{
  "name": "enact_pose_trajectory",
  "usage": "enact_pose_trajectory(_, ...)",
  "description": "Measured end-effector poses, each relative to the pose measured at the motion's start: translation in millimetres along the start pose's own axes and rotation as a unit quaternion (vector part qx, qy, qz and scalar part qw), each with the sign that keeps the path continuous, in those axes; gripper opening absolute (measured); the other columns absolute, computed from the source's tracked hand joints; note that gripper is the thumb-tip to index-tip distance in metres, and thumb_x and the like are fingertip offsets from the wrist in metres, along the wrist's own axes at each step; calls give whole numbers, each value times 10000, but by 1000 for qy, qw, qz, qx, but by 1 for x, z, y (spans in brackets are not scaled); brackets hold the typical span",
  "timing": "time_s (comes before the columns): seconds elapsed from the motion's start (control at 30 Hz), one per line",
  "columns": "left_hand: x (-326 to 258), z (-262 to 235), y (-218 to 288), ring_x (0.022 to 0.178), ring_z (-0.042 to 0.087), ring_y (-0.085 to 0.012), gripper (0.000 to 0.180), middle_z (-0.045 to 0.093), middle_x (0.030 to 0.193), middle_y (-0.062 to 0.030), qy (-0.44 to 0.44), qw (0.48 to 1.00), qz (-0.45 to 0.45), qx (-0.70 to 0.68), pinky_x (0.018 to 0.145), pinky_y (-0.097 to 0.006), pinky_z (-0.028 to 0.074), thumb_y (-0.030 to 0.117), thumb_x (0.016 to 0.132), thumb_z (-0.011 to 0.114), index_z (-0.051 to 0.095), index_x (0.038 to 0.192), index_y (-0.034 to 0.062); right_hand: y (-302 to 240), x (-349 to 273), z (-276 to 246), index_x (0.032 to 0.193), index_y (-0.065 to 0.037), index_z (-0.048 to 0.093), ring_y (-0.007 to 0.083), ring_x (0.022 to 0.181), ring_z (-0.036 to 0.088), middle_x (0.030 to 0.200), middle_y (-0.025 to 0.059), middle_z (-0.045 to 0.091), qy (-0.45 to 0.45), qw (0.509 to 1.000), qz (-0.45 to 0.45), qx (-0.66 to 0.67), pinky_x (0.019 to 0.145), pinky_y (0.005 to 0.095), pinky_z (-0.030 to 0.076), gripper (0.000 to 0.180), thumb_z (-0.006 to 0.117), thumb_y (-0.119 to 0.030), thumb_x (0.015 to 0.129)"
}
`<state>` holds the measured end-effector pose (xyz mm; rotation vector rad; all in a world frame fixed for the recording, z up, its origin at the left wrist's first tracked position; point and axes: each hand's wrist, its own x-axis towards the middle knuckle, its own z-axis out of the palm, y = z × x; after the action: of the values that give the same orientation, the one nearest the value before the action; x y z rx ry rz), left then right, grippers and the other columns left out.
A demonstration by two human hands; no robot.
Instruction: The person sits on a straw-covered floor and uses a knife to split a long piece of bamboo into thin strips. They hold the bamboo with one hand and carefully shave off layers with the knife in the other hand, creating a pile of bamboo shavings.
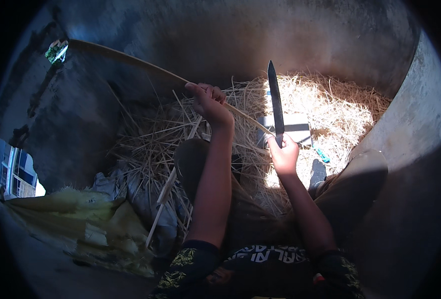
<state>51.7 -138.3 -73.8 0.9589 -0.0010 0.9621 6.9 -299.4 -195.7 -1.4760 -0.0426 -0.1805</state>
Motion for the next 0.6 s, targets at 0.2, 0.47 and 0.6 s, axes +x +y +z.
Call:
enact_pose_trajectory(0.2, -4, 6, -7, 522, 286, -65, 603, 301, 627, 56, 0, 1000, 5, 24, 485, -243, 230, 736, 915, 414, 346, 776, 153, 59, -23, -8, 701, 69, 610, 330, 654, 646, 675, 229, 642, -106, 929, 152, -320, 650, 453, 490, 353, 662, -263, 810)
enact_pose_trajectory(0.47, -7, 1, -7, 542, 294, -46, 547, 286, 658, 64, 13, 1000, 12, 6, 479, -230, 238, 651, 960, 433, 340, 748, 155, -26, -22, 7, 693, -93, 466, 53, 467, 430, 571, -33, 432, 72, 936, -25, 344, 430, 232, 326, 276, 517, -66, 962)
enact_pose_trajectory(0.6, -14, 10, -18, 542, 282, -38, 532, 284, 659, 66, 114, 990, 76, 42, 469, -229, 223, 611, 981, 442, 328, 727, 158, 103, -30, 7, 680, 20, 574, 249, 525, 587, 593, 143, 575, -180, 896, 392, -102, 552, 404, 474, 393, 664, -340, 809)
